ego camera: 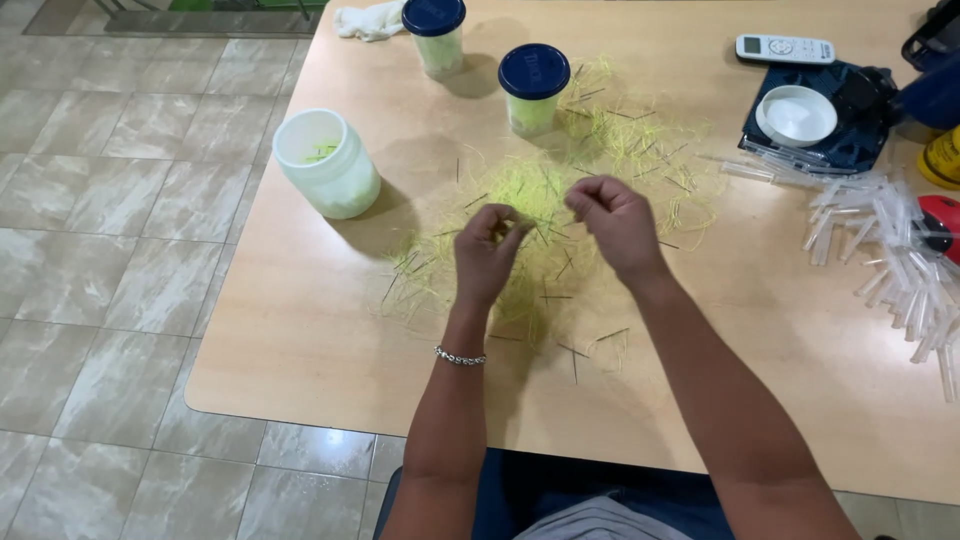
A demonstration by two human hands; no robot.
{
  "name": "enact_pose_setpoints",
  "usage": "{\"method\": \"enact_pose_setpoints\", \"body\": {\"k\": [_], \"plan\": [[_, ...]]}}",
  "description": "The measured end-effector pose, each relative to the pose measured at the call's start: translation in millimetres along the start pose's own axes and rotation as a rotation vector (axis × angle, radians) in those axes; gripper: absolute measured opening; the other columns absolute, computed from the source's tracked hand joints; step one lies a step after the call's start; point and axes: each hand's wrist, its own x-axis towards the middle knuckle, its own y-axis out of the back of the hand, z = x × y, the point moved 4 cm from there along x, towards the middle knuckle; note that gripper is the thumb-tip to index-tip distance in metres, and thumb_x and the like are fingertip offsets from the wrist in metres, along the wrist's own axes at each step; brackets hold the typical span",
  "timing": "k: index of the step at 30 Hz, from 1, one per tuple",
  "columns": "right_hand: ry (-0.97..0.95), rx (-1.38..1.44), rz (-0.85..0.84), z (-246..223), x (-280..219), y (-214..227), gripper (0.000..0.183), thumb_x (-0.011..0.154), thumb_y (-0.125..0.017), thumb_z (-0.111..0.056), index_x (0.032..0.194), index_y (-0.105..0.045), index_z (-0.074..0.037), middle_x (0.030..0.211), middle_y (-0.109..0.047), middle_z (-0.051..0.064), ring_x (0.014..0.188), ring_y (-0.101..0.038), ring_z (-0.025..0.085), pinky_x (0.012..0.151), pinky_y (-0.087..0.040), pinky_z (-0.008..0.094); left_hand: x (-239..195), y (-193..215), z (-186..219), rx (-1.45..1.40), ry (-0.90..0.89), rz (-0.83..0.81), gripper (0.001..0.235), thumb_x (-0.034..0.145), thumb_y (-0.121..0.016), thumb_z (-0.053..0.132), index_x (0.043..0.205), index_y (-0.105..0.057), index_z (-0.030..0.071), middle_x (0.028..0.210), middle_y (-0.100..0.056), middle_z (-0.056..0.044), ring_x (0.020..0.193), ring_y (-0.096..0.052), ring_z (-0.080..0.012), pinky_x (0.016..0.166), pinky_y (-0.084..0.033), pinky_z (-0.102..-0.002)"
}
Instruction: The person repeatedly picks up yellow monofilament line and small metal pins from a table, threads the line through the pin, and inserts the assembly into a clear plastic tube. The person continues this repetitive assembly process throughout the clip.
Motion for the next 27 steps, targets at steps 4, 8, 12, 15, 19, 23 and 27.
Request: {"method": "enact_pose_setpoints", "body": {"k": [4, 8, 12, 15, 19, 23, 27], "plan": [[0.039, 0.001, 0.059, -13, 8, 39, 0.005, 0.109, -0.063, -0.013, 0.108, -0.065, -0.008, 0.084, -0.06, 0.002, 0.076, -0.053, 0.007, 0.067, -0.046, 0.017, 9, 24, -10, 0.255, -0.087, 0.133, 0.02, 0.081, -0.086, 0.02, 0.088, -0.07, 0.011, 0.084, -0.073, -0.009, 0.063, -0.063, -0.0247, 0.062, -0.051, -0.038], [0.172, 0.048, 0.234, -13, 18, 91, 0.006, 0.109, -0.07, -0.01, 0.106, -0.065, -0.009, 0.089, -0.07, 0.006, 0.074, -0.064, 0.007, 0.066, -0.052, 0.015, 19, 58, -20, 0.435, -0.051, 0.343, 0.014, 0.082, -0.083, 0.019, 0.087, -0.07, 0.019, 0.084, -0.073, -0.001, 0.062, -0.064, -0.0206, 0.062, -0.051, -0.035], [0.247, -0.012, 0.293, -23, 18, 133, 0.006, 0.113, -0.072, -0.007, 0.111, -0.066, -0.007, 0.092, -0.073, 0.009, 0.076, -0.067, 0.009, 0.069, -0.055, 0.016, 27, 90, -33, 0.332, 0.153, 0.519, 0.008, 0.089, -0.077, 0.018, 0.089, -0.07, 0.022, 0.087, -0.072, 0.005, 0.059, -0.057, -0.0075, 0.061, -0.047, -0.024], [0.16, 0.023, 0.359, -32, 18, 153, 0.004, 0.109, -0.07, -0.01, 0.108, -0.067, -0.012, 0.095, -0.074, 0.004, 0.078, -0.065, 0.008, 0.072, -0.054, 0.019, 24, 107, -12, 0.157, 0.338, 0.6, 0.006, 0.093, -0.071, 0.013, 0.093, -0.066, 0.016, 0.097, -0.07, -0.001, 0.074, -0.056, -0.0102, 0.062, -0.053, -0.022], [0.139, 0.056, 0.458, -40, 15, 171, 0.007, 0.109, -0.071, -0.014, 0.105, -0.066, -0.015, 0.093, -0.075, 0.003, 0.076, -0.064, 0.006, 0.068, -0.049, 0.017, 25, 122, -18, -0.035, 0.284, 0.758, 0.01, 0.089, -0.072, 0.006, 0.086, -0.064, 0.013, 0.088, -0.068, -0.002, 0.09, -0.067, -0.0157, 0.084, -0.062, -0.028], [0.145, -0.003, 0.481, -34, 15, 177, 0.007, 0.105, -0.078, -0.017, 0.107, -0.072, -0.014, 0.096, -0.075, -0.001, 0.077, -0.063, 0.005, 0.067, -0.051, 0.016, 27, 106, -9, 0.363, 0.22, 0.599, 0.047, 0.085, -0.074, 0.034, 0.123, -0.058, 0.013, 0.123, -0.063, -0.007, 0.113, -0.059, -0.0243, 0.095, -0.047, -0.043], [0.162, -0.021, 0.427, -36, 13, 164, 0.011, 0.101, -0.082, -0.016, 0.109, -0.076, -0.012, 0.096, -0.074, -0.001, 0.078, -0.059, 0.006, 0.066, -0.05, 0.018, 13, 69, 39, 0.716, -0.12, 0.416, 0.078, 0.077, -0.073, 0.039, 0.145, -0.046, 0.012, 0.154, -0.04, -0.017, 0.145, -0.035, -0.0372, 0.117, -0.021, -0.067]]}}
